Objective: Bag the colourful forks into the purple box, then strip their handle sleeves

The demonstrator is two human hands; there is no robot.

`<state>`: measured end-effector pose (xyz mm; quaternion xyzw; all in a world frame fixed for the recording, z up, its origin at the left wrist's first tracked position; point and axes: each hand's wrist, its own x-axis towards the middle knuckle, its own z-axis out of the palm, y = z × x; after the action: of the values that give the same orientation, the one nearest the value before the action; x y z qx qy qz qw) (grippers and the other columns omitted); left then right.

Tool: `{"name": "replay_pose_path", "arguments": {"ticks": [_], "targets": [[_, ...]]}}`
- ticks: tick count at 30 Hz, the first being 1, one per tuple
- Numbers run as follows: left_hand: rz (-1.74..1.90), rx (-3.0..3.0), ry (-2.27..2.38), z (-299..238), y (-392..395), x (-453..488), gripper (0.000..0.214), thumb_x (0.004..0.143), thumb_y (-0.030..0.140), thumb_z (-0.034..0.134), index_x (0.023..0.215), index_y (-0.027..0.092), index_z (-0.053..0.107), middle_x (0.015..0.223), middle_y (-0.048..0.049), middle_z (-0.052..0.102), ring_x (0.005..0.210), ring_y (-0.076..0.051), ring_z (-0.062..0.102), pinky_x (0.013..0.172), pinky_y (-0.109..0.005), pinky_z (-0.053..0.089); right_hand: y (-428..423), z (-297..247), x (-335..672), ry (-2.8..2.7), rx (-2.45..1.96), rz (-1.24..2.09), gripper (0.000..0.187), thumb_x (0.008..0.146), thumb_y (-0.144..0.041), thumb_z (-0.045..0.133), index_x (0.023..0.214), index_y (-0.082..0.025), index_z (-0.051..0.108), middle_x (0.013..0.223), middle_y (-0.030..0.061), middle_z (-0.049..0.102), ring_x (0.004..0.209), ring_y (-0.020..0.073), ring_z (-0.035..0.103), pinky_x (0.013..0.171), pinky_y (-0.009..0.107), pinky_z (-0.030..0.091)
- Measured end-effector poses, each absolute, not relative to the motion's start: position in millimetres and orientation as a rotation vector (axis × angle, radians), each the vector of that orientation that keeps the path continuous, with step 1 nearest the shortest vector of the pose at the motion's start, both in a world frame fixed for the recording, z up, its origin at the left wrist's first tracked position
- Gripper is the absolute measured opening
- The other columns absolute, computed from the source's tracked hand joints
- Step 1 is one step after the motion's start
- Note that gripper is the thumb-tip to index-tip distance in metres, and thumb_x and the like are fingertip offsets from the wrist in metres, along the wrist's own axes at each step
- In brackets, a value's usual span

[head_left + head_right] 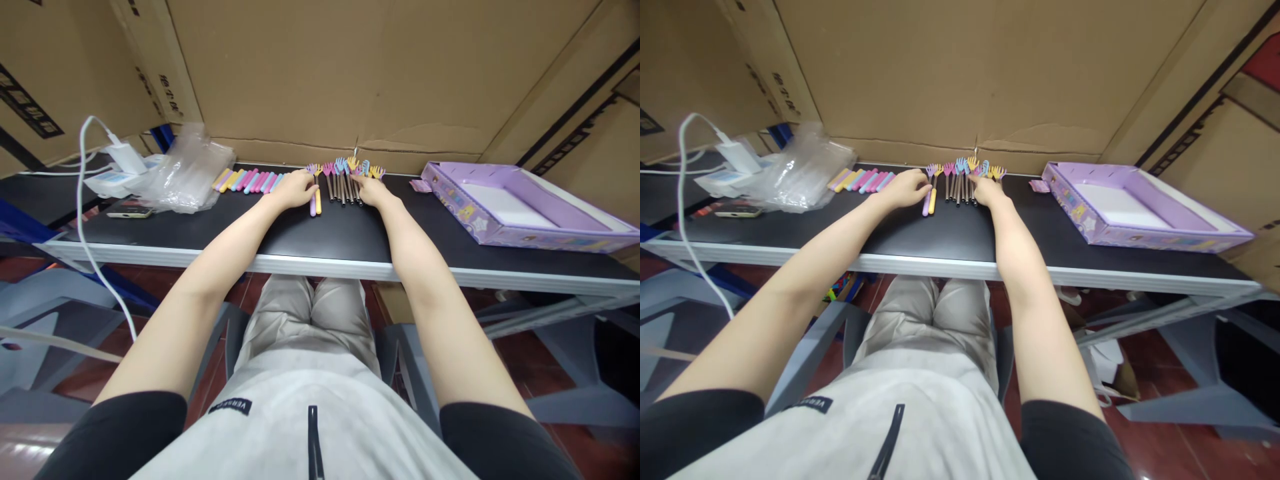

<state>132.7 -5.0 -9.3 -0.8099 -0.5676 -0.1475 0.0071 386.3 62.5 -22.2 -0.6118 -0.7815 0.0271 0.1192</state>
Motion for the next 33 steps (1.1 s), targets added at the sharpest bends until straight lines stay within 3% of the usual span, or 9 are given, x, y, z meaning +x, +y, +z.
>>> {"name": "replay_pose_path", "arguments": {"ticks": [3,7,10,15,19,22,27,30,33], "targets": [[-0.274,-2.568,-1.844,1.0,-11.4,143.8,0.044,0.115,0.030,0.051,0.144,0.013,0.079,0.149,-0.0207,0.081,0.143,-0.035,0.075,0.121,-0.039,0.057,61.2,-21.9,385.0,-2.260,-1.798,0.108,0.071,0.114,-0.012,0.040,0.184,-0.016,0.052,0.182,0.0167,0.058,0.171,0.0336,0.055,0.143,0.049,0.042],[-0.100,-2.540,-1.979,11.3,-11.6,155.8,0.042,0.112,0.033,0.060,0.147,0.018,0.079,0.152,-0.0172,0.081,0.145,-0.038,0.076,0.121,-0.041,0.058,58.3,-20.0,384.1,-2.247,-1.772,0.150,0.071,0.113,-0.008,0.034,0.182,-0.008,0.052,0.187,0.0168,0.051,0.176,0.0283,0.047,0.146,0.041,0.035],[-0.040,-2.519,-2.053,13.3,-9.0,160.6,0.046,0.113,0.037,0.057,0.151,0.019,0.077,0.150,-0.0155,0.082,0.139,-0.036,0.079,0.116,-0.039,0.060,58.3,-19.5,385.7,-2.248,-1.788,0.156,0.070,0.114,-0.009,0.032,0.181,-0.002,0.051,0.187,0.0198,0.049,0.177,0.0282,0.046,0.147,0.038,0.032],[-0.154,-2.516,-2.070,4.7,-8.3,162.2,0.053,0.111,0.054,0.059,0.146,0.020,0.080,0.150,-0.0163,0.083,0.146,-0.038,0.076,0.121,-0.042,0.059,60.9,-20.1,387.3,-2.233,-1.810,0.125,0.067,0.114,-0.012,0.033,0.177,-0.006,0.057,0.181,0.0218,0.058,0.172,0.0350,0.054,0.144,0.052,0.039],[-0.303,-2.470,-2.154,-3.4,-7.4,163.6,0.042,0.106,0.035,0.063,0.138,0.019,0.086,0.145,-0.0178,0.086,0.143,-0.040,0.078,0.120,-0.045,0.061,59.6,-19.0,386.4,-2.163,-1.912,0.103,0.070,0.112,-0.013,0.035,0.180,-0.008,0.053,0.180,0.0256,0.058,0.170,0.0404,0.054,0.145,0.068,0.031],[-0.375,-2.437,-2.205,-6.9,-7.5,165.5,0.042,0.107,0.031,0.061,0.137,0.017,0.087,0.140,-0.0194,0.087,0.144,-0.039,0.078,0.121,-0.046,0.061,60.8,-20.8,388.9,-2.064,-1.965,0.136,0.067,0.112,-0.014,0.038,0.175,-0.010,0.059,0.183,0.0250,0.054,0.173,0.0413,0.050,0.144,0.075,0.030],[-0.470,-2.383,-2.233,-8.9,-11.5,167.8,0.045,0.110,0.033,0.061,0.143,0.015,0.085,0.149,-0.0232,0.081,0.148,-0.038,0.074,0.125,-0.044,0.060,70.8,-28.4,397.0,-1.996,-1.942,0.213,0.066,0.111,-0.014,0.044,0.175,-0.020,0.062,0.184,0.0194,0.055,0.174,0.0422,0.049,0.138,0.083,0.036],[-0.485,-2.361,-2.257,-8.1,-14.6,168.4,0.046,0.111,0.033,0.060,0.144,0.013,0.084,0.155,-0.0248,0.077,0.150,-0.038,0.073,0.127,-0.044,0.058,70.3,-27.8,397.3,-1.993,-1.935,0.193,0.066,0.108,-0.009,0.044,0.170,-0.016,0.065,0.178,0.0230,0.061,0.170,0.0425,0.054,0.139,0.082,0.034],[-0.489,-2.341,-2.280,-6.3,-17.6,169.0,0.047,0.112,0.032,0.060,0.146,0.008,0.083,0.162,-0.0278,0.071,0.153,-0.038,0.070,0.129,-0.043,0.056,61.1,-21.0,393.8,-1.994,-1.963,0.220,0.071,0.106,-0.004,0.043,0.174,-0.010,0.060,0.180,0.0270,0.057,0.171,0.0409,0.053,0.144,0.076,0.029]]}}
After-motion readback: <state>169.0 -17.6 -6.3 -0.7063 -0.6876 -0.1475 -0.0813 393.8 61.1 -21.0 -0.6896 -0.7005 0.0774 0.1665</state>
